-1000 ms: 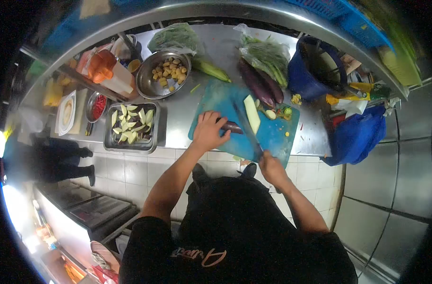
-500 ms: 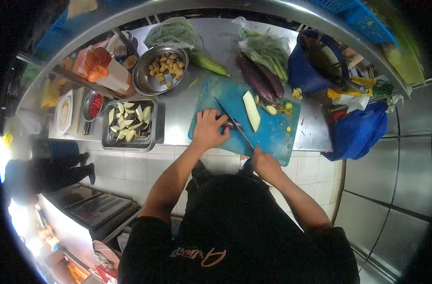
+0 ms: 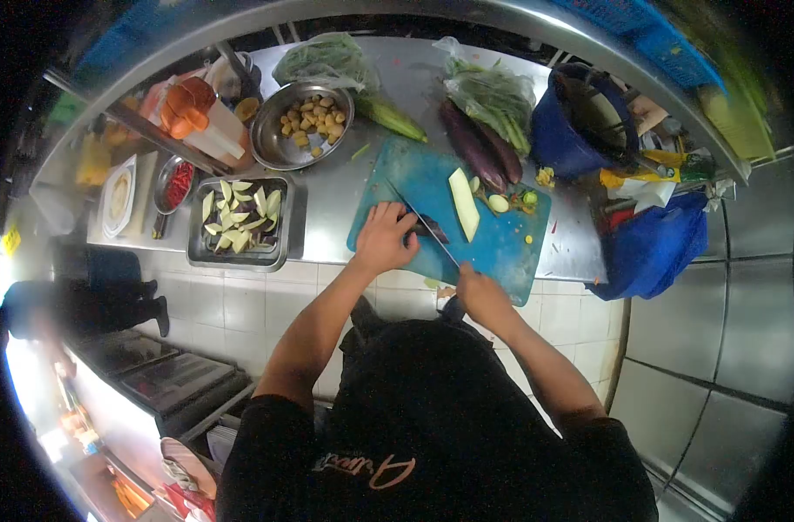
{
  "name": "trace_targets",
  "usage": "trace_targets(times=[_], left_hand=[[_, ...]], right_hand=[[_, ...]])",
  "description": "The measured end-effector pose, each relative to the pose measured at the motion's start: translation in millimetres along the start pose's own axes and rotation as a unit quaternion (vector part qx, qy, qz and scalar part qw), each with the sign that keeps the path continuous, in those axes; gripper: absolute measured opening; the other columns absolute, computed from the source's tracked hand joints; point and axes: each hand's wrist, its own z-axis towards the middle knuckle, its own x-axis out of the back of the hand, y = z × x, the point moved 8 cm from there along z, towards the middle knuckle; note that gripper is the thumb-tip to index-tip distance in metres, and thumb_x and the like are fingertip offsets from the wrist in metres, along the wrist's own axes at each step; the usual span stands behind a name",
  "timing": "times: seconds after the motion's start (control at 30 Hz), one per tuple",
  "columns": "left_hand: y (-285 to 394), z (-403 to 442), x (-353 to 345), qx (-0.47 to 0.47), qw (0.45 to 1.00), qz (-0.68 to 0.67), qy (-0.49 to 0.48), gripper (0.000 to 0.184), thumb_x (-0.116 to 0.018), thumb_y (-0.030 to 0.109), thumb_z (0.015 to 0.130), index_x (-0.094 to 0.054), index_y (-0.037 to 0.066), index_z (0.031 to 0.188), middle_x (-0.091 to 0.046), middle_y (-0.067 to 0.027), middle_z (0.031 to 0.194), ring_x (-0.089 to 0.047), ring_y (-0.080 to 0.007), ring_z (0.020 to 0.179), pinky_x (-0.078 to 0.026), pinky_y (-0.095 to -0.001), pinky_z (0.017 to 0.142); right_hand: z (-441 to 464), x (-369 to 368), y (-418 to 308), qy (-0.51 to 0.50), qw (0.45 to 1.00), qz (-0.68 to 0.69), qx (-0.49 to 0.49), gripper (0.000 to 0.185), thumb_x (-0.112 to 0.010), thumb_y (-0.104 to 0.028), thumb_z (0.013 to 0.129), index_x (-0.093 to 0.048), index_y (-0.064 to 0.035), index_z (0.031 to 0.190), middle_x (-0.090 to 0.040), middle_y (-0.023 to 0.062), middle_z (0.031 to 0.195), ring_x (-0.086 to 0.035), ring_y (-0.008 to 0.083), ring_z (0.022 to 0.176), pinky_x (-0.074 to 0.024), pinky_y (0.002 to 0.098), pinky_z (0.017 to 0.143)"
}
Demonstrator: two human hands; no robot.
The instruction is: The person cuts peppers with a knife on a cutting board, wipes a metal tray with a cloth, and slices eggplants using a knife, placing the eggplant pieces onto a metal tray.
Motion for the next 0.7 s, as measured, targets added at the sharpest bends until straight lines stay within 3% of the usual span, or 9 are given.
trace_targets(times=[0.17, 0.47, 0.7], left_hand=[[-6, -7, 14, 0.044, 0.998, -0.011, 0.051, 0.027, -0.063, 0.013, 0.066, -0.062, 0.007, 0.092, -0.052, -0.0106, 0.095, -0.050, -0.0302, 0.095, -0.044, -0.0404, 0.083], [-8, -10, 13, 0.063, 0.998, -0.001, 0.032, 0.025, -0.062, 0.011, 0.067, -0.061, 0.006, 0.092, -0.053, -0.0108, 0.096, -0.052, -0.0304, 0.095, -0.047, -0.0398, 0.082], [-7, -11, 11, 0.068, 0.998, -0.001, 0.019, 0.025, -0.062, 0.011, 0.067, -0.061, 0.006, 0.092, -0.055, -0.0108, 0.098, -0.053, -0.0308, 0.096, -0.048, -0.0396, 0.081]], right_hand=[[13, 18, -14, 0.040, 0.998, -0.001, 0.048, 0.022, -0.042, -0.013, 0.088, -0.045, 0.0023, 0.104, -0.063, 0.0286, 0.080, -0.063, 0.0465, 0.072, -0.0496, 0.0564, 0.066], [-41, 28, -13, -0.046, 0.997, -0.065, -0.017, 0.021, -0.044, -0.011, 0.086, -0.044, 0.0008, 0.103, -0.063, 0.0281, 0.082, -0.063, 0.0462, 0.070, -0.0512, 0.0544, 0.063], [-9, 1, -11, -0.023, 0.999, -0.019, 0.018, 0.021, -0.043, -0.012, 0.087, -0.045, 0.0019, 0.103, -0.062, 0.0299, 0.080, -0.062, 0.0473, 0.073, -0.0496, 0.0564, 0.066]])
